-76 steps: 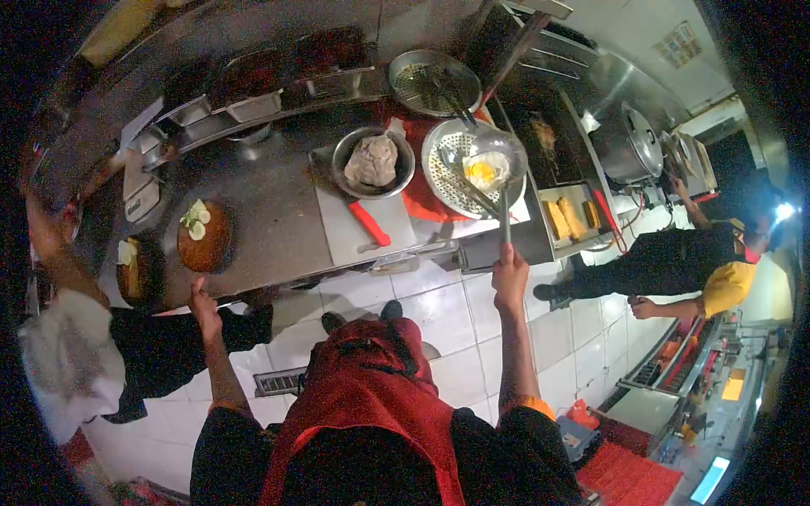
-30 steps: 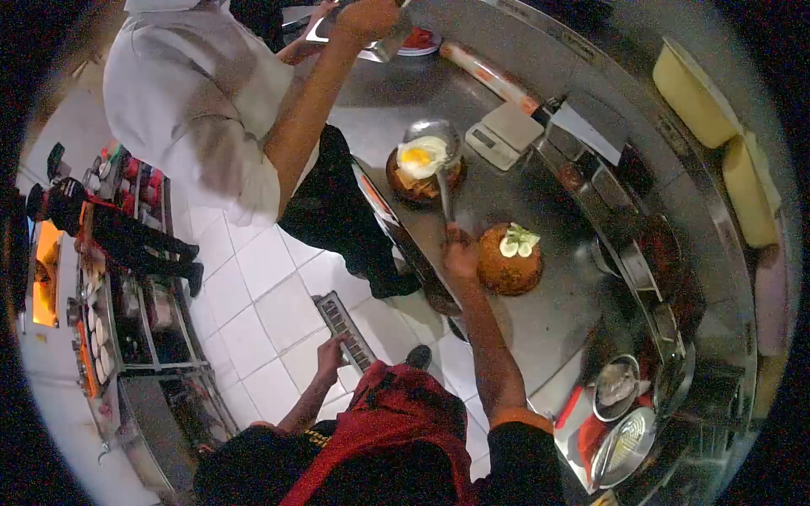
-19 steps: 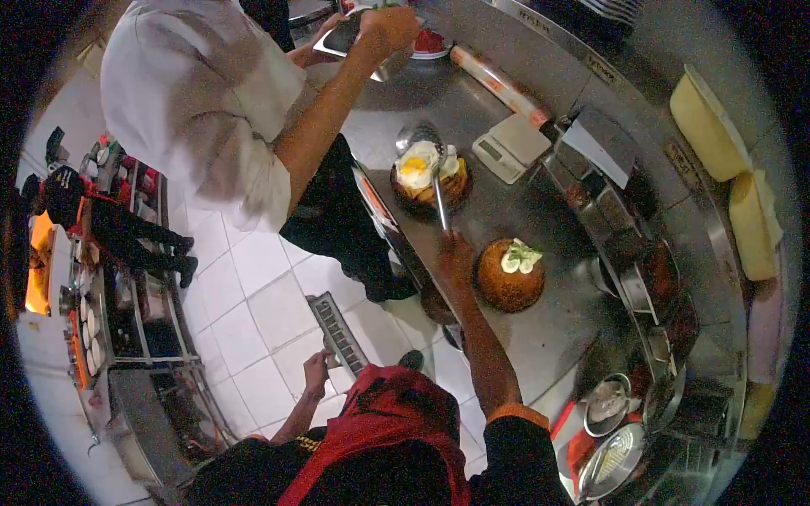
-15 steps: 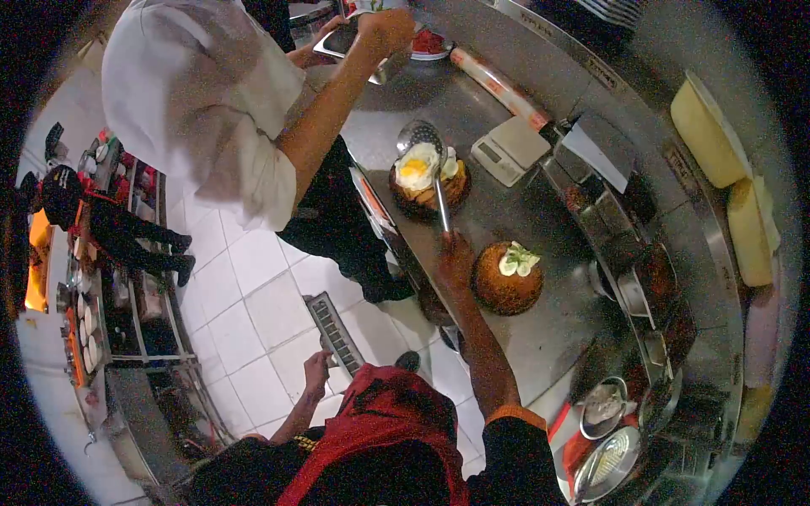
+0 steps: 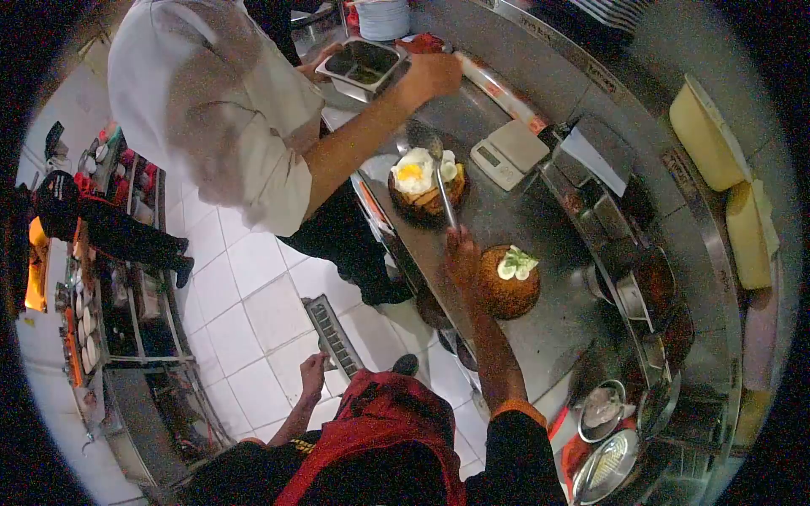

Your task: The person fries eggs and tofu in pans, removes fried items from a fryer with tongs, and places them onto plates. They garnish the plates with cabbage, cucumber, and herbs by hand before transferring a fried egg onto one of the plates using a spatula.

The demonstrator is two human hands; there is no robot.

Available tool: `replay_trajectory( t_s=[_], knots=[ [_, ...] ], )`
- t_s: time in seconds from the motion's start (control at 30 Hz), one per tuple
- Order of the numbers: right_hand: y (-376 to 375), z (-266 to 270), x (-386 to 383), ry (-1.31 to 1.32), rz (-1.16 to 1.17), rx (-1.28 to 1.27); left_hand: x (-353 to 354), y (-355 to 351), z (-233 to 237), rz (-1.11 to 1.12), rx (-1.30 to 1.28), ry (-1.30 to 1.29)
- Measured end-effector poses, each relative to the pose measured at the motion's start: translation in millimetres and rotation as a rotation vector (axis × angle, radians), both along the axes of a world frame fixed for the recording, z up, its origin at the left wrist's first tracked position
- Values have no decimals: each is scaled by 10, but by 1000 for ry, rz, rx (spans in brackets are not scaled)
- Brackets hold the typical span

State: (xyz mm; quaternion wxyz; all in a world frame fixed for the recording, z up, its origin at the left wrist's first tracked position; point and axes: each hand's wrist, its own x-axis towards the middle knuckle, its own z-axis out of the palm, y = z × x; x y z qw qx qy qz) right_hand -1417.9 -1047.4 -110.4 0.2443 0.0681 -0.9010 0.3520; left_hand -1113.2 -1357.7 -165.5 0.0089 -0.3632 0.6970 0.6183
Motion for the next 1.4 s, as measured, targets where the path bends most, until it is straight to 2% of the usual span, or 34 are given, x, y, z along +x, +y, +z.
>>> replay_trajectory(
  t_s=[0.07, 0.13, 0.27, 0.33, 0.47, 0.57, 0.6, 0.67, 0.73, 0.83, 0.87, 0.9, 0.97, 1.0, 1.07, 1.1, 1.17, 1.2, 1.23, 1.27, 1.3, 1.4],
  knots=[
    [19, -21, -9, 15, -15, -57, 35, -41, -87, -40, -38, 49],
    [26, 59, 26, -71, -58, 62, 51, -72, -204, -31, -43, 70],
    [-1, 403, 176, -181, -32, 76, 74, -87, -208, -32, -46, 94],
    [-5, 436, 216, -78, -116, 228, 78, -94, -217, -32, -48, 96],
    [85, 327, 211, -19, -124, 224, 84, -113, -286, -35, -54, 75],
    [172, 283, 309, 68, -109, 321, 87, -106, -284, -81, -85, 103],
    [197, 308, 411, 43, -117, 331, 85, -109, -272, -64, 3, -8],
    [244, 324, 687, 11, -140, 330, 65, -59, -334, -102, -24, -6],
    [287, 304, 1111, -218, -326, 415, 57, 15, -280, -163, -35, -69],
    [353, 738, 1973, -175, -330, 145, 100, 112, -621, -300, -133, 63],
    [459, 729, 2289, -164, -326, 85, 81, 162, -572, -354, -79, -68],
    [570, 697, 2636, -218, -364, 185, 68, 266, -473, -392, -102, -15],
    [736, 587, 3431, -332, -481, 368, 97, 348, -813, -381, 120, -125],
    [800, 606, 3814, -366, -490, 241, 85, 393, -964, -395, 112, -124],
    [890, 472, 4546, -178, -626, 337, 88, 487, -1160, -697, -38, -80],
    [871, 553, 4802, -143, -690, 266, 102, 558, -1104, -721, -43, -78],
    [814, 665, 5407, -369, -947, 31, 34, 747, -983, -927, 165, -69],
    [793, 701, 5623, -333, -1066, -50, -40, 837, -946, -1051, 292, -122],
    [782, 731, 5840, -289, -1209, -123, -68, 881, -1002, -1496, -56, 631],
    [834, 637, 6056, -145, -1265, -54, 1, 1005, -1044, -1385, 129, 449],
    [886, 691, 6206, -11, -1337, 35, 22, 1178, -1014, -1411, 181, 377],
    [989, 1064, 6716, -54, -1556, -187, 326, 1768, -733, -1253, 267, -110]
  ],
)
